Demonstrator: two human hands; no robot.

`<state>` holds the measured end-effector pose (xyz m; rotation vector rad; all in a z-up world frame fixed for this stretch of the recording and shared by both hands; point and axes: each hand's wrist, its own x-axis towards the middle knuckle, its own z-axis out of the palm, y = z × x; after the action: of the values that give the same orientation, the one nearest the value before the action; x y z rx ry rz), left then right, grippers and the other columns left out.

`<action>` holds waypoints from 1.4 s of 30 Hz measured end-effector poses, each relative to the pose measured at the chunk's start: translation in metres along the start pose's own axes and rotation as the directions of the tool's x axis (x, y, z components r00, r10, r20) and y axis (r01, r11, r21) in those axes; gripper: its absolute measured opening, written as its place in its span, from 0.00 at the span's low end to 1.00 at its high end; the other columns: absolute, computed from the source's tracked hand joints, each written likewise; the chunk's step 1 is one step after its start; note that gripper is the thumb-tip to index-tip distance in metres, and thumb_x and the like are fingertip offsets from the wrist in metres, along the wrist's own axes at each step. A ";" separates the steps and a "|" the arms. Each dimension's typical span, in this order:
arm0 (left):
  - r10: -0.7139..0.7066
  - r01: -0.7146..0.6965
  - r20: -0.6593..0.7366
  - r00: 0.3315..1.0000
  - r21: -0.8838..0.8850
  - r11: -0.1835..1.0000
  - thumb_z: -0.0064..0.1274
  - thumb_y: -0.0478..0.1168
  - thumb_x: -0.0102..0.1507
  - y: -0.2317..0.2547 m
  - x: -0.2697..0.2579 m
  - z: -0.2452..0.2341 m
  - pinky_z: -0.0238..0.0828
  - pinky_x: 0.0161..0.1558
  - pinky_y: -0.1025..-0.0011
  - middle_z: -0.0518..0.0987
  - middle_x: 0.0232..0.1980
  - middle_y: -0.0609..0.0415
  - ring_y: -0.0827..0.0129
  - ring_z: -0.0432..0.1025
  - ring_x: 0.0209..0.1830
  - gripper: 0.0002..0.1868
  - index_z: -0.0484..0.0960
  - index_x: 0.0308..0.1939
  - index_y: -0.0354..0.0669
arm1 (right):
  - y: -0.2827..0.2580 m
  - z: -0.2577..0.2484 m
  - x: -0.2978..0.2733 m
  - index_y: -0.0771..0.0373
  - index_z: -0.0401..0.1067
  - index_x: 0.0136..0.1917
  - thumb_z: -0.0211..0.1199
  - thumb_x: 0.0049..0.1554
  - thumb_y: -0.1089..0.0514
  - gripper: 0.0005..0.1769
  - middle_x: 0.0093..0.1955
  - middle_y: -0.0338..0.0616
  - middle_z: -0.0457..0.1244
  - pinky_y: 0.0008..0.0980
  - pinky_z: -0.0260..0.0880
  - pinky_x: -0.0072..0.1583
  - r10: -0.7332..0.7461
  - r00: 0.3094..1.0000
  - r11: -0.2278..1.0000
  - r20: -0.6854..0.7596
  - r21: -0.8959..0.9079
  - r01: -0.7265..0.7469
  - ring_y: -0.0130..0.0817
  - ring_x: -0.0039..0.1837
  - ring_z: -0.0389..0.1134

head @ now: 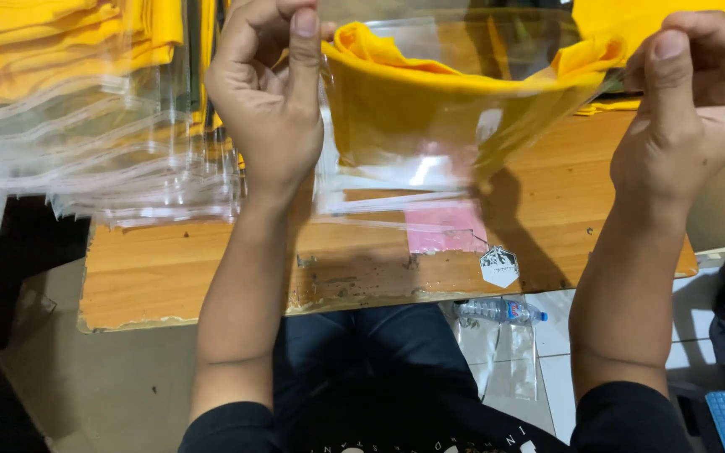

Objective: The person folds yellow and black t-shirts and places each one into a clear plastic bag. The person then stacks the packaged shirts on a pile to the left of the workspace.

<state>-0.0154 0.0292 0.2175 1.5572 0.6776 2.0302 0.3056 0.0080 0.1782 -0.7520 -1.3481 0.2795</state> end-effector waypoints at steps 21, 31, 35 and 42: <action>-0.021 0.001 0.113 0.993 0.174 0.985 0.46 0.43 0.73 -0.020 -0.007 -0.018 0.66 0.53 0.71 0.69 0.47 0.55 0.65 0.66 0.51 0.09 0.74 0.42 0.42 | 0.028 0.051 -0.017 0.59 0.63 0.56 0.61 0.71 0.56 0.09 0.56 0.50 0.64 0.40 0.78 0.51 0.155 0.988 0.968 -0.019 0.202 -0.148 0.43 0.48 0.70; -0.392 0.308 0.327 0.860 0.278 0.910 0.56 0.31 0.63 -0.035 -0.149 -0.107 0.67 0.63 0.50 0.70 0.55 0.46 0.49 0.65 0.62 0.04 0.81 0.38 0.44 | 0.029 -0.005 -0.162 0.72 0.70 0.44 0.65 0.59 0.66 0.06 0.52 0.64 0.65 0.46 0.74 0.61 0.251 0.965 0.964 0.069 0.070 -0.256 0.50 0.59 0.70; -0.573 0.307 0.467 0.674 0.529 0.791 0.59 0.38 0.62 -0.028 -0.183 -0.129 0.65 0.62 0.56 0.73 0.54 0.52 0.53 0.68 0.59 0.05 0.87 0.41 0.52 | 0.008 -0.017 -0.184 0.70 0.79 0.43 0.67 0.52 0.71 0.04 0.50 0.63 0.71 0.45 0.73 0.58 0.447 0.814 0.890 0.371 -0.089 -0.448 0.50 0.55 0.73; -0.728 0.566 0.203 0.654 0.508 0.650 0.59 0.26 0.53 -0.054 -0.208 -0.135 0.76 0.53 0.62 0.75 0.58 0.38 0.51 0.75 0.56 0.36 0.73 0.68 0.39 | 0.003 -0.004 -0.191 0.71 0.77 0.56 0.65 0.59 0.71 0.11 0.59 0.62 0.68 0.46 0.69 0.65 0.598 0.775 0.794 0.204 -0.285 -0.538 0.52 0.64 0.69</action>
<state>-0.0938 -0.0770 0.0006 1.5356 1.3323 1.0155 0.2661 -0.1038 0.0279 -1.3485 -1.4021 0.7656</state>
